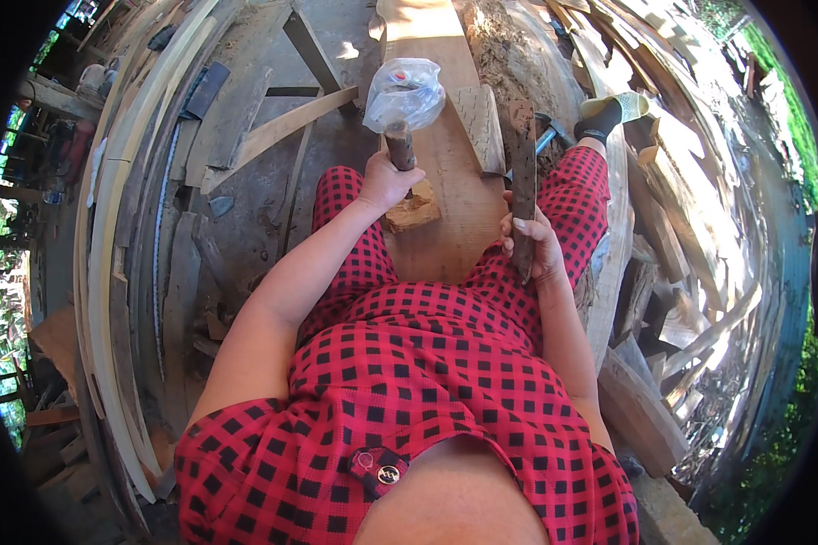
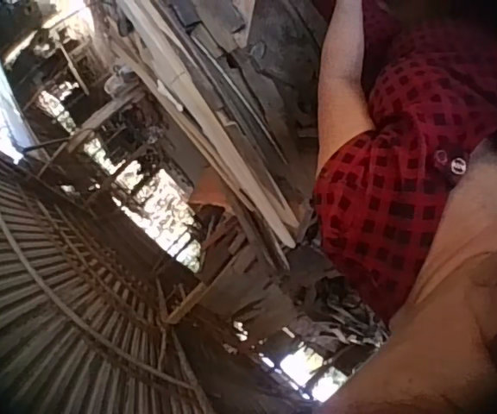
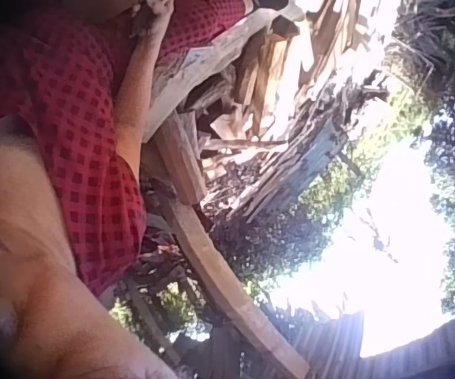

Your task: Using a manual chisel and a wooden mallet to carve out or shape sections of a wood plank.

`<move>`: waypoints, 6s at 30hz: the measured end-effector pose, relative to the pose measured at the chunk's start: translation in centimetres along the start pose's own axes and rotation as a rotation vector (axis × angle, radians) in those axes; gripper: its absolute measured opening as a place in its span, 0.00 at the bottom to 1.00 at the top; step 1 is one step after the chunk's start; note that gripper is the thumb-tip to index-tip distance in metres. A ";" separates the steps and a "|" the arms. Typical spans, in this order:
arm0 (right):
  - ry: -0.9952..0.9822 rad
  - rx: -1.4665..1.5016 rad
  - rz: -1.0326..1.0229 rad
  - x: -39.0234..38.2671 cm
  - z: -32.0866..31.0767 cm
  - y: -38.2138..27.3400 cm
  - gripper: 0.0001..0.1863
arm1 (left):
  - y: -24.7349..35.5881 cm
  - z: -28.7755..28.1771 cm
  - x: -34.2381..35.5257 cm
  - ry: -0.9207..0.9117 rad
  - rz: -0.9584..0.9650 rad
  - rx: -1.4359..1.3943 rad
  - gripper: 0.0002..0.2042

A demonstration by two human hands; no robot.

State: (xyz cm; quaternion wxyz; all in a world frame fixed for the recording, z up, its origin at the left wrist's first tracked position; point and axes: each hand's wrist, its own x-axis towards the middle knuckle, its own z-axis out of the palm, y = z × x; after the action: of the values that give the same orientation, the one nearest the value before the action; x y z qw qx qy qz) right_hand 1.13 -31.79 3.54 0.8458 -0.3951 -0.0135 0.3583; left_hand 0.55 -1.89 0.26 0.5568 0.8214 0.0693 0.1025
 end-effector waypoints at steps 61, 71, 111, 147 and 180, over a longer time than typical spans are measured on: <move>-0.065 -1.474 -0.406 0.7 17.4 -8.2 0.23 | -0.5 0.2 -1.1 0.054 0.015 -0.002 0.11; 0.008 -1.612 -0.333 1.8 12.1 -5.3 0.21 | -1.4 -0.1 -0.8 0.042 -0.033 -0.157 0.08; 0.279 0.167 0.136 1.2 0.4 3.7 0.09 | 2.6 -0.2 0.8 -0.383 -0.123 -0.227 0.13; 0.186 -0.905 -0.470 -3.3 13.6 -7.8 0.16 | 2.1 1.0 1.8 -0.448 -0.127 -0.324 0.07; 0.176 -1.215 -0.390 -1.8 10.4 -7.8 0.18 | 1.3 2.1 2.6 -0.484 -0.090 -0.286 0.07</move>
State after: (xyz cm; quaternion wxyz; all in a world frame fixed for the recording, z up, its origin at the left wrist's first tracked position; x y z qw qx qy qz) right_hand 1.22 -29.38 16.45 0.5188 -0.8220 -0.2161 0.0925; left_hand 3.61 -3.70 0.92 0.6712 0.7313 -0.0446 -0.1126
